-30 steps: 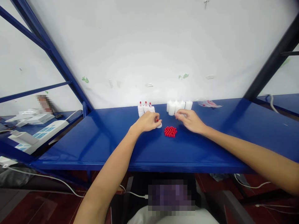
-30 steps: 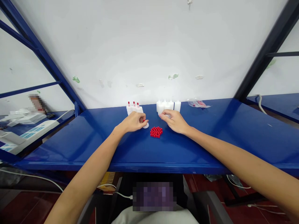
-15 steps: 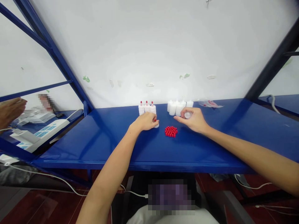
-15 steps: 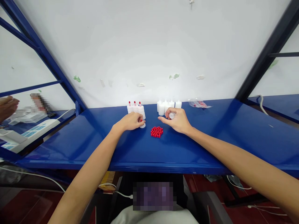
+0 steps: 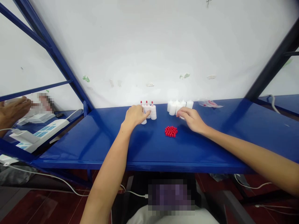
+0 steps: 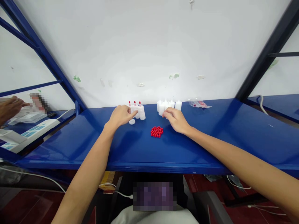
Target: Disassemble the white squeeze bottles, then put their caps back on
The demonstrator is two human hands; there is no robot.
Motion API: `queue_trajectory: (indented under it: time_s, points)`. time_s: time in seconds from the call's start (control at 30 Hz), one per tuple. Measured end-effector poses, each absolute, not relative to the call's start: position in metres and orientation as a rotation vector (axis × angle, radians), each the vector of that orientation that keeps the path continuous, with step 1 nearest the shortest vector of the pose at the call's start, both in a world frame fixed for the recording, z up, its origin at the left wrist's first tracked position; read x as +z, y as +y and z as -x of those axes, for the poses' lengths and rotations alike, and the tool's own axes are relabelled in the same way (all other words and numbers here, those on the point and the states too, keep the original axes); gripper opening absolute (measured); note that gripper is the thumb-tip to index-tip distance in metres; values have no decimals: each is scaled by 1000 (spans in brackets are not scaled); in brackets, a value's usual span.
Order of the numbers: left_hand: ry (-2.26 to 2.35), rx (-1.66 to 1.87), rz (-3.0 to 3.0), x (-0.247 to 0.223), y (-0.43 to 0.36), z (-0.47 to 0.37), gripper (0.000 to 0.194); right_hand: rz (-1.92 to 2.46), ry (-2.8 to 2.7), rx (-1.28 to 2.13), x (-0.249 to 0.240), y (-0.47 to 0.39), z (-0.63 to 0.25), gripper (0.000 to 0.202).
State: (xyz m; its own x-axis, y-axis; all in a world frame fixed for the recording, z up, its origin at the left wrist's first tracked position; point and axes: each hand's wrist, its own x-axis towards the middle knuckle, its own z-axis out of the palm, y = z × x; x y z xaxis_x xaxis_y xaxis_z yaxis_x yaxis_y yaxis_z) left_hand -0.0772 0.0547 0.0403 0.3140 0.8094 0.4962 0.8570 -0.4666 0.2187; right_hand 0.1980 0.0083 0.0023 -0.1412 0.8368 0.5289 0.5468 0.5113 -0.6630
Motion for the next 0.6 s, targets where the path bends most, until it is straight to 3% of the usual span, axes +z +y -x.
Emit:
queue_trajectory:
  time_s: [0.17,0.3,0.4,0.6]
  points:
    - [-1145,-943,2886,35,38,42,48,1282,-1802,530,0,9,-196,41]
    - [-980,-743,3141,16,37,29,23,1293,-1782,495,0,9,-197,45]
    - [-828,-641,3173,5,41,29,33,1286,-1768,490,0,9,-198,42]
    - [-833,-540,3182,9,41,33,29,1210,-1777,545,-4,10,-198,31]
